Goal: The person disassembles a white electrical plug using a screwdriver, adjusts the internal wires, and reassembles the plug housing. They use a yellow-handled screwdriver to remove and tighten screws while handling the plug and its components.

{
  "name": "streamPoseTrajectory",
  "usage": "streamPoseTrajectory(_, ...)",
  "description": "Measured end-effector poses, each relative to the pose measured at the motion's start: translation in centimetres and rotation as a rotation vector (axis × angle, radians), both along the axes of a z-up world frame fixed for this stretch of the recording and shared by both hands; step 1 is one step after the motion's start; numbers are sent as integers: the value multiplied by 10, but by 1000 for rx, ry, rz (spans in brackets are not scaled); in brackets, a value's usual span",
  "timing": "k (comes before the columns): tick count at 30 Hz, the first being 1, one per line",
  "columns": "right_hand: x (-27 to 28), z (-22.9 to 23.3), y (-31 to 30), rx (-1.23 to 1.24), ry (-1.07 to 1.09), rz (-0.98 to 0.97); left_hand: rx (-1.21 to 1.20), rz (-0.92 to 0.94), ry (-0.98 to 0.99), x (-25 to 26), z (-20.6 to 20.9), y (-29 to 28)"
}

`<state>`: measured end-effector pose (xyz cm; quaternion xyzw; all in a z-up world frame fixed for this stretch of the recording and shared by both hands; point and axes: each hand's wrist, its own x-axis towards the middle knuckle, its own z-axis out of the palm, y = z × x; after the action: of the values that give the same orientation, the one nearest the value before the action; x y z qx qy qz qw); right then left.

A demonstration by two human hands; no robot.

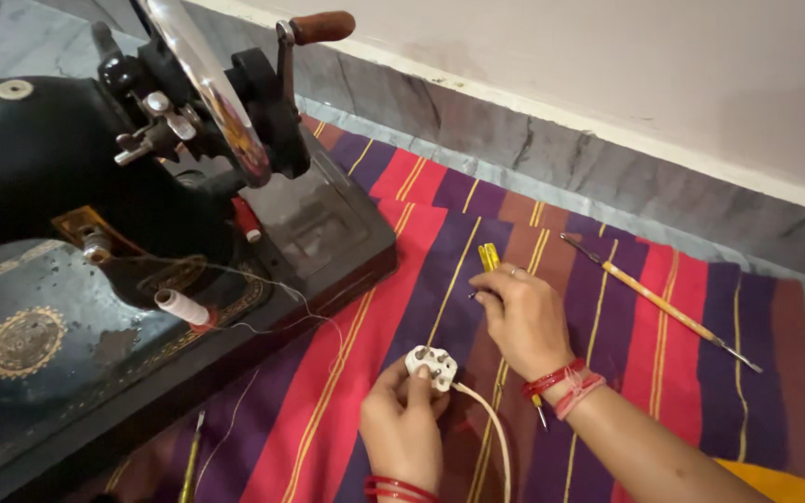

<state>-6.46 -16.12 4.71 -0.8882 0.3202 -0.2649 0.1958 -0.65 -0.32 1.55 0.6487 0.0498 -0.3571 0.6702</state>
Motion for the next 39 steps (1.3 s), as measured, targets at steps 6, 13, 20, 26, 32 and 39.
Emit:
streamPoseTrajectory(6,12,-6,-5,21,203,-13,-44,3,42,-3,-7,-6)
streamPoseTrajectory(13,-9,44,-7,948,-291,124,-338,67,120,-5,-10,-18)
streamPoseTrajectory(20,-29,85,1,1008,-630,469,-598,-41,84,-6,1,-22)
streamPoseTrajectory(26,-37,100,1,858,-590,561,-544,4,183,-3,17,-26)
streamPoseTrajectory(32,-44,112,7,629,-518,462,-496,-35,228,2,40,-20)
streamPoseTrajectory(39,-37,110,9,558,-434,447,-617,-90,-13,1,58,-16)
